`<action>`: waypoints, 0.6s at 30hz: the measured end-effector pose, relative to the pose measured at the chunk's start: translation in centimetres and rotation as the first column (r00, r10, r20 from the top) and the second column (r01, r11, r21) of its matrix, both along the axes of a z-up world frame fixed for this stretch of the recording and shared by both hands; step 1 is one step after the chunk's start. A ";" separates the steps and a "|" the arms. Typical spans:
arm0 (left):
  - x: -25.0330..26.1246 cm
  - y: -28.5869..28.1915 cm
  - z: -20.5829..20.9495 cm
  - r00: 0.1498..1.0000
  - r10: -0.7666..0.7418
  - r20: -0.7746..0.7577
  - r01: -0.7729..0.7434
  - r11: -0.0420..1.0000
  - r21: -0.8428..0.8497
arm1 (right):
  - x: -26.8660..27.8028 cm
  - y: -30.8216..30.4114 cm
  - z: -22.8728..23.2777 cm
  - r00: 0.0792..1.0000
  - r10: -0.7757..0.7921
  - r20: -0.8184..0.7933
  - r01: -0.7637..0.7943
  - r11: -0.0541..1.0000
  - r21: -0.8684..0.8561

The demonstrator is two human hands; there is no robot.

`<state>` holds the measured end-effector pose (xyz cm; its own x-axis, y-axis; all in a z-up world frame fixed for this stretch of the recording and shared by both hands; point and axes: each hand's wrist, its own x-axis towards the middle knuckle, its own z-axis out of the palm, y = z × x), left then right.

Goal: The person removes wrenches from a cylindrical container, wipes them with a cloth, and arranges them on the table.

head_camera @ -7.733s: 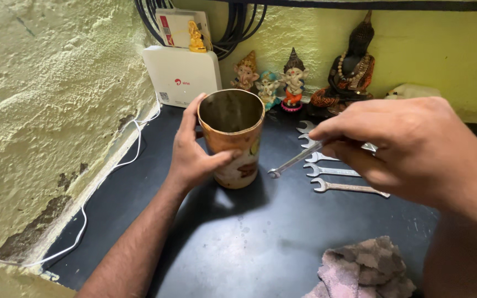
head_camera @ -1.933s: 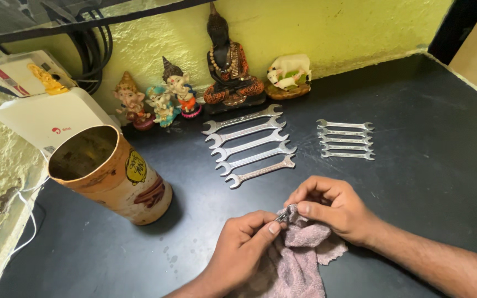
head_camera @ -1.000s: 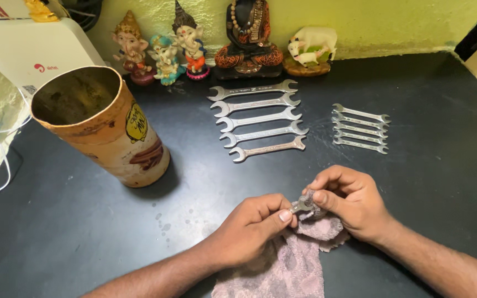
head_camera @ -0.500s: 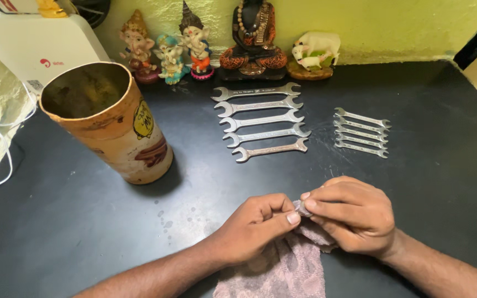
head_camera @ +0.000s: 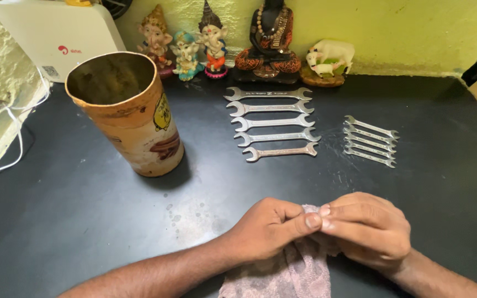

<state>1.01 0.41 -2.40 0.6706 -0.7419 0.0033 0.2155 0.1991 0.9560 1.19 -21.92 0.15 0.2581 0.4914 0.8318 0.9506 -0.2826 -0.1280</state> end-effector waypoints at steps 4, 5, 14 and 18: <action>0.0 0.0 0.5 0.999 0.014 0.033 -0.017 0.995 0.099 | 0.0 0.1 -0.9 0.995 0.024 -0.093 -0.022 1.000 0.015; 0.0 0.0 0.3 1.000 0.011 0.023 -0.013 0.998 0.069 | 0.0 0.0 -1.1 0.995 0.017 -0.094 -0.015 1.000 0.020; 0.0 0.0 -0.9 0.998 0.029 0.064 -0.030 0.999 0.015 | 0.5 -0.1 -2.0 0.930 0.072 -0.361 -0.047 0.996 0.077; 0.2 0.2 -1.0 0.980 0.113 0.164 -0.117 0.993 0.017 | 0.7 -0.2 -1.6 0.898 0.047 -0.437 -0.086 0.994 -0.070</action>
